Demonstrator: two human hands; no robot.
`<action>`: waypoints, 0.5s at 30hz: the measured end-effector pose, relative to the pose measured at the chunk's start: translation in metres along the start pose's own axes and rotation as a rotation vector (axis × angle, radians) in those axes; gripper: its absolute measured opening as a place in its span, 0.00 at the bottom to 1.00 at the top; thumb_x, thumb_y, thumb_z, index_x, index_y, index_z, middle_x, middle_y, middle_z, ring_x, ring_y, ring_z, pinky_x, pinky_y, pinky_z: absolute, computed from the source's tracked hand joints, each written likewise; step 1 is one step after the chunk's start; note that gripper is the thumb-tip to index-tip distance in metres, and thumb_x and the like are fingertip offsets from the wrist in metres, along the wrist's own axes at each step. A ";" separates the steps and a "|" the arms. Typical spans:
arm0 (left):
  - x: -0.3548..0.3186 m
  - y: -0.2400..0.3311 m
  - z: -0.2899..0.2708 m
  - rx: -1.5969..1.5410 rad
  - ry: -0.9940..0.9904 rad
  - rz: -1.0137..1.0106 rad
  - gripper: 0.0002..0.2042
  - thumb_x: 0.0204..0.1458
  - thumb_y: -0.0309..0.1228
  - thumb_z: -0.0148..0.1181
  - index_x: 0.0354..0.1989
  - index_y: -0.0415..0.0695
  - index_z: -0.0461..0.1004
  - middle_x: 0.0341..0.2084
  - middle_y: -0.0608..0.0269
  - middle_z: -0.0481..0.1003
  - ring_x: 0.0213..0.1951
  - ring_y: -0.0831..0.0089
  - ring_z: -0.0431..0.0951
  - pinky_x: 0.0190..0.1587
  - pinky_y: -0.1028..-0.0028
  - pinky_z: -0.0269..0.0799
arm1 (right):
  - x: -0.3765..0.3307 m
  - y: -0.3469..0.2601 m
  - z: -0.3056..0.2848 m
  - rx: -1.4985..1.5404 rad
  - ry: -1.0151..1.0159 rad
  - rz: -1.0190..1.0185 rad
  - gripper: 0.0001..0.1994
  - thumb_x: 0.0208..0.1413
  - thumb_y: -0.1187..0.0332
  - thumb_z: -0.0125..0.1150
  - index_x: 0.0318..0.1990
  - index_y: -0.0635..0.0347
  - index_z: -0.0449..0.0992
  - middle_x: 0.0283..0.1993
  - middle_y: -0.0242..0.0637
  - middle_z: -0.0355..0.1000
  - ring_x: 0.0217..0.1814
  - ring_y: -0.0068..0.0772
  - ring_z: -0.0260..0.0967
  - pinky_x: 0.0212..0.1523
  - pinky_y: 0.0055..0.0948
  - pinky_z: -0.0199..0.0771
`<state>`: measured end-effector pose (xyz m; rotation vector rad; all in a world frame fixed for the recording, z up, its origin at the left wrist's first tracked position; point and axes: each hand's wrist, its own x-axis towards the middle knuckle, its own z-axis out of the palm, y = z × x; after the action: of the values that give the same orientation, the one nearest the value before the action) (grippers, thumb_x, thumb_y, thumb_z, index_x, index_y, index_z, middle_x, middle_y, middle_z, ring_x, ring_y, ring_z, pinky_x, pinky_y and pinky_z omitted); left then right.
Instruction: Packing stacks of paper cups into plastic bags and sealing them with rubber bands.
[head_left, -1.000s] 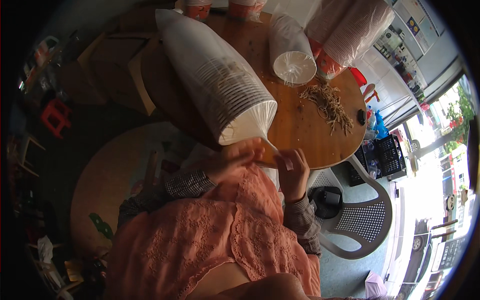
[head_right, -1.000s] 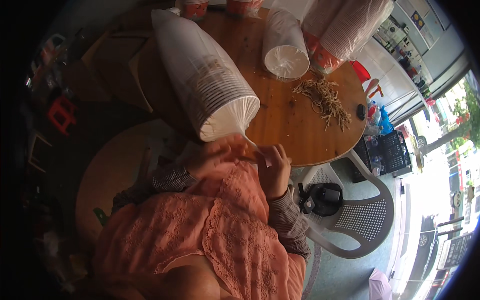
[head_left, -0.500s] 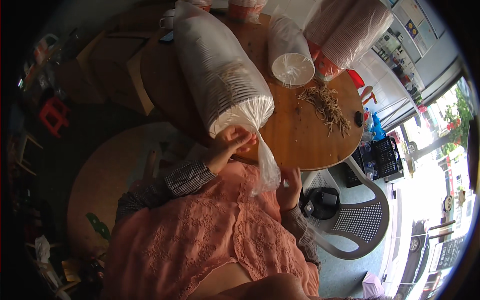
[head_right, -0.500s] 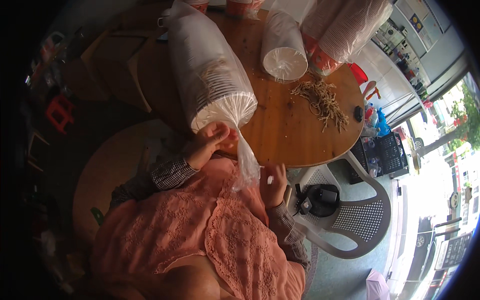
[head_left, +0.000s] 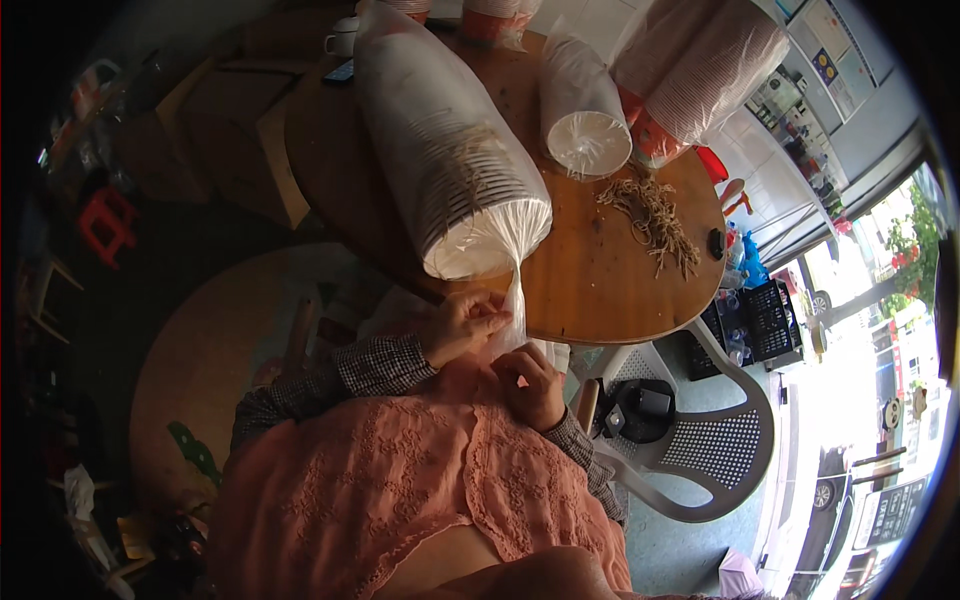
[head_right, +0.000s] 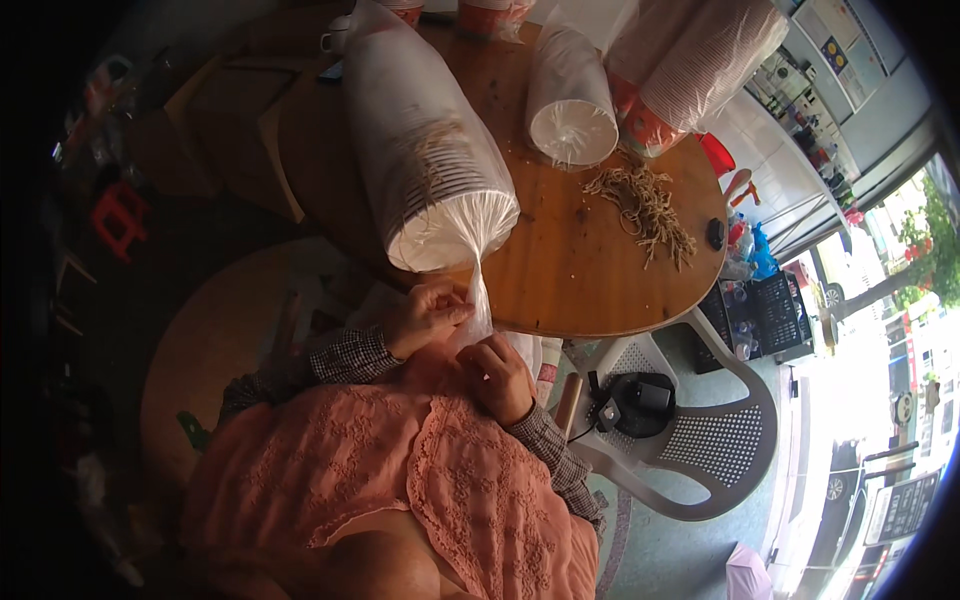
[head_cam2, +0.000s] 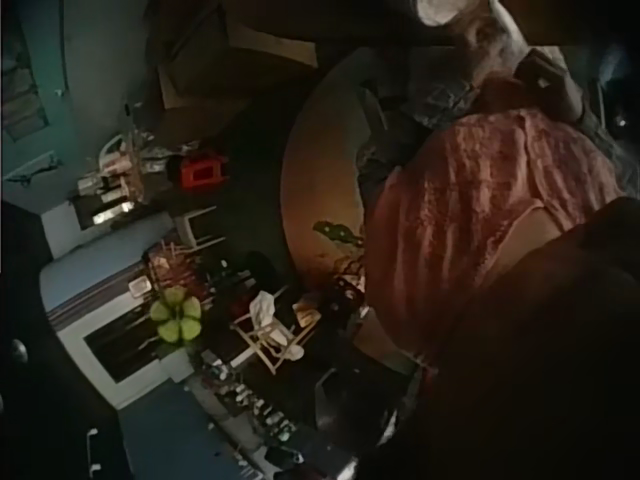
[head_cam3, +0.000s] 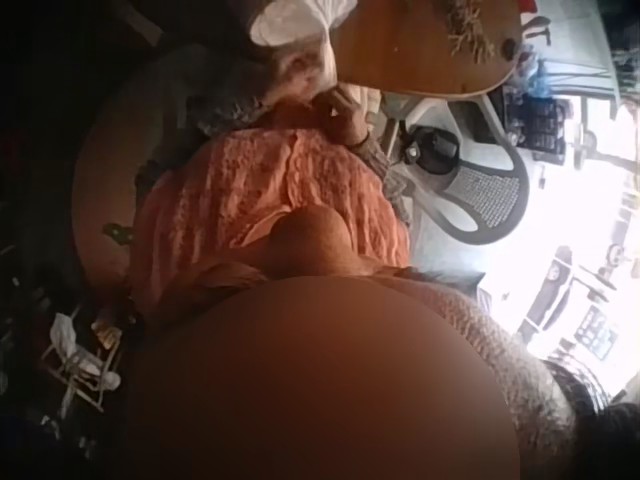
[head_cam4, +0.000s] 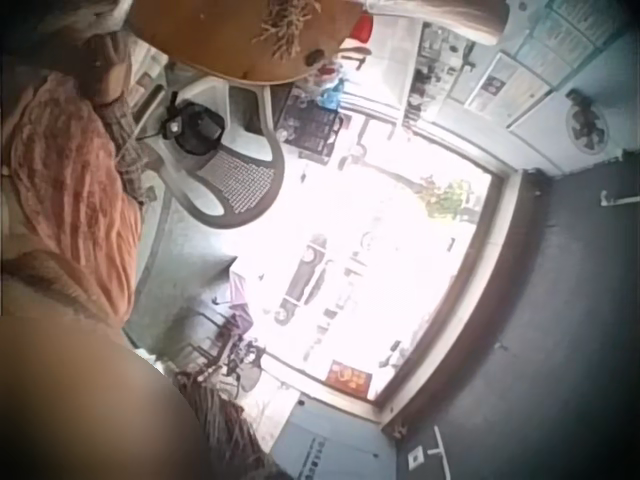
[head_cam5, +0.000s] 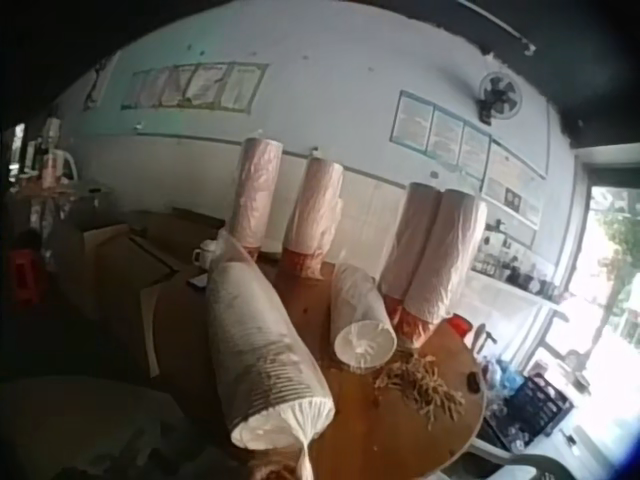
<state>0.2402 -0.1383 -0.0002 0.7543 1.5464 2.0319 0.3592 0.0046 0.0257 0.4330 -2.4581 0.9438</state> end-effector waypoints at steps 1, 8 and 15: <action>0.000 0.002 -0.002 0.002 0.001 0.003 0.13 0.56 0.36 0.58 0.41 0.39 0.71 0.30 0.70 0.71 0.35 0.83 0.70 0.40 0.80 0.68 | -0.002 -0.002 -0.002 0.158 0.003 0.110 0.05 0.49 0.79 0.60 0.34 0.63 0.73 0.32 0.38 0.69 0.30 0.33 0.70 0.29 0.27 0.69; -0.004 0.001 0.005 -0.023 -0.362 -0.099 0.08 0.58 0.28 0.51 0.41 0.37 0.72 0.32 0.68 0.74 0.37 0.79 0.72 0.42 0.76 0.69 | 0.024 0.029 -0.024 0.589 0.163 0.507 0.14 0.65 0.66 0.46 0.44 0.69 0.73 0.34 0.33 0.72 0.34 0.22 0.67 0.38 0.20 0.67; 0.002 -0.038 -0.007 0.130 -0.482 0.049 0.09 0.60 0.28 0.48 0.42 0.38 0.72 0.39 0.65 0.74 0.41 0.80 0.72 0.46 0.75 0.69 | 0.048 0.023 -0.013 0.993 -0.135 0.639 0.13 0.65 0.65 0.48 0.45 0.67 0.73 0.36 0.27 0.72 0.38 0.16 0.66 0.40 0.16 0.66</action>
<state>0.2358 -0.1319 -0.0383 1.2368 1.3898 1.6274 0.3124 0.0235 0.0473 -0.0241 -2.0750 2.4644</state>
